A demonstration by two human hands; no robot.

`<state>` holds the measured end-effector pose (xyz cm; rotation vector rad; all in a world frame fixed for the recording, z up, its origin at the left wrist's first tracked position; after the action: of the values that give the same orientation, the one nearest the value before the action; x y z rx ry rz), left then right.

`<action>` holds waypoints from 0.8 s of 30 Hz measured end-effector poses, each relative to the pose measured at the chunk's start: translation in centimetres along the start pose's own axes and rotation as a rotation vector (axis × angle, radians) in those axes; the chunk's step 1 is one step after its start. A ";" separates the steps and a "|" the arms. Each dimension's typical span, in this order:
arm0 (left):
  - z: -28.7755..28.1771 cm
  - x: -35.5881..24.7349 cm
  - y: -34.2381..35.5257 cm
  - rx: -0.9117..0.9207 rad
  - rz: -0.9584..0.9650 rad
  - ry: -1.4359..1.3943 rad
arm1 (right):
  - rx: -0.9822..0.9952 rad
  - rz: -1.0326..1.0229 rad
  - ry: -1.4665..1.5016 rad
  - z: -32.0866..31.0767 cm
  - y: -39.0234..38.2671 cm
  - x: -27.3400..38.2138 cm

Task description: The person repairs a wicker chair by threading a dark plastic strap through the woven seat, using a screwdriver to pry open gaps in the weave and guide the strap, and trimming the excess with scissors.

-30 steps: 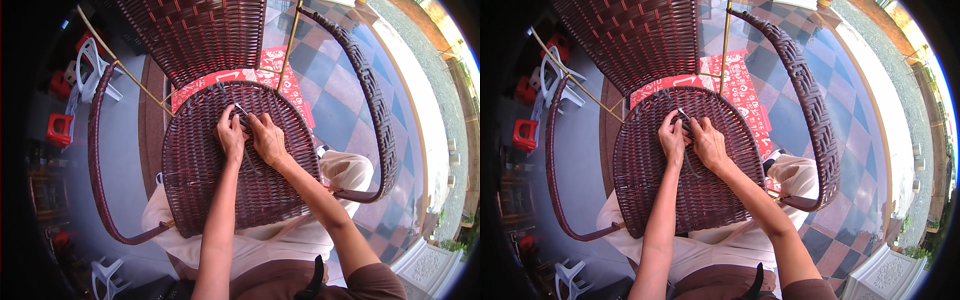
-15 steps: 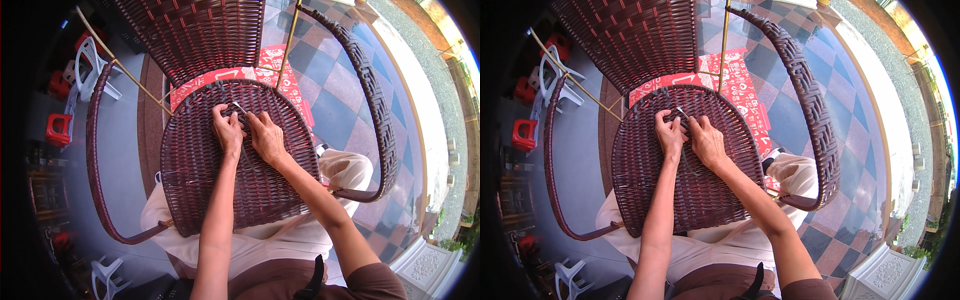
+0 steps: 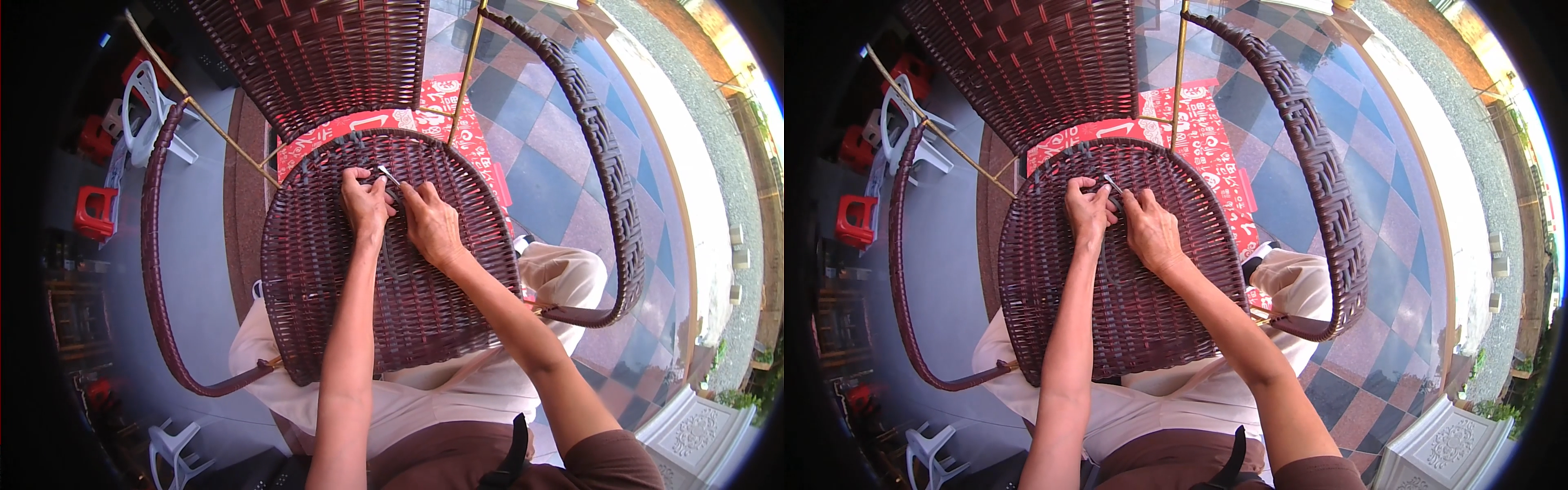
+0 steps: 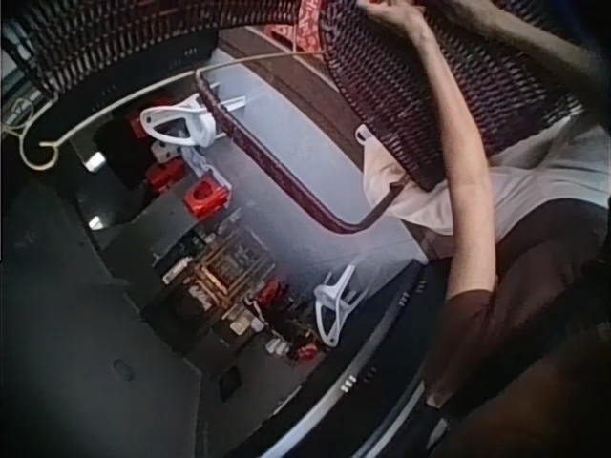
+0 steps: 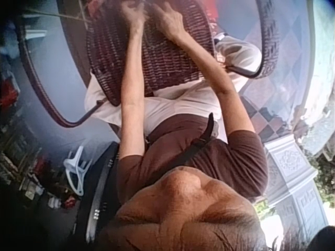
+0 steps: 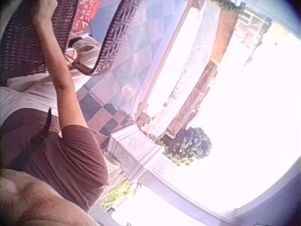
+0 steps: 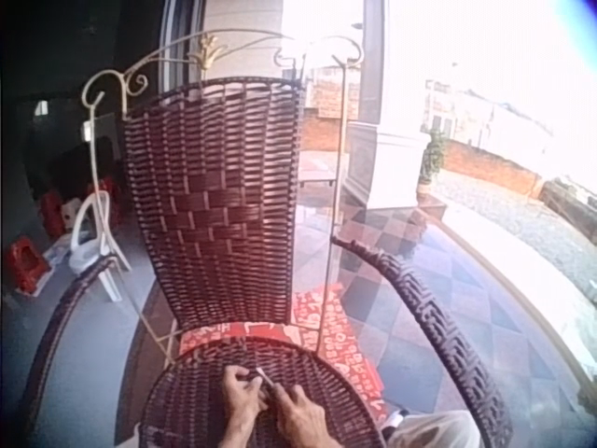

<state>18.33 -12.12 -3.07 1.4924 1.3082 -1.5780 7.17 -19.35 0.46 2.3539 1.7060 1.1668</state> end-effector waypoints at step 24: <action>-1.4 2.4 -1.0 -0.010 -0.149 -0.156 | -0.013 0.192 0.019 -2.4 3.0 -0.9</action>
<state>17.47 -10.00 -5.00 1.2630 1.3608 -1.7418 8.08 -22.29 2.91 2.5541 1.4996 1.2244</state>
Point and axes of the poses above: each hand's wrist, its own y-axis towards the middle knuckle, its own z-axis out of the palm, x = y × z, the point moved 8 cm from there along y, towards the middle knuckle, and after that the axes turned 5 degrees about -z, right-handed, at the moved point
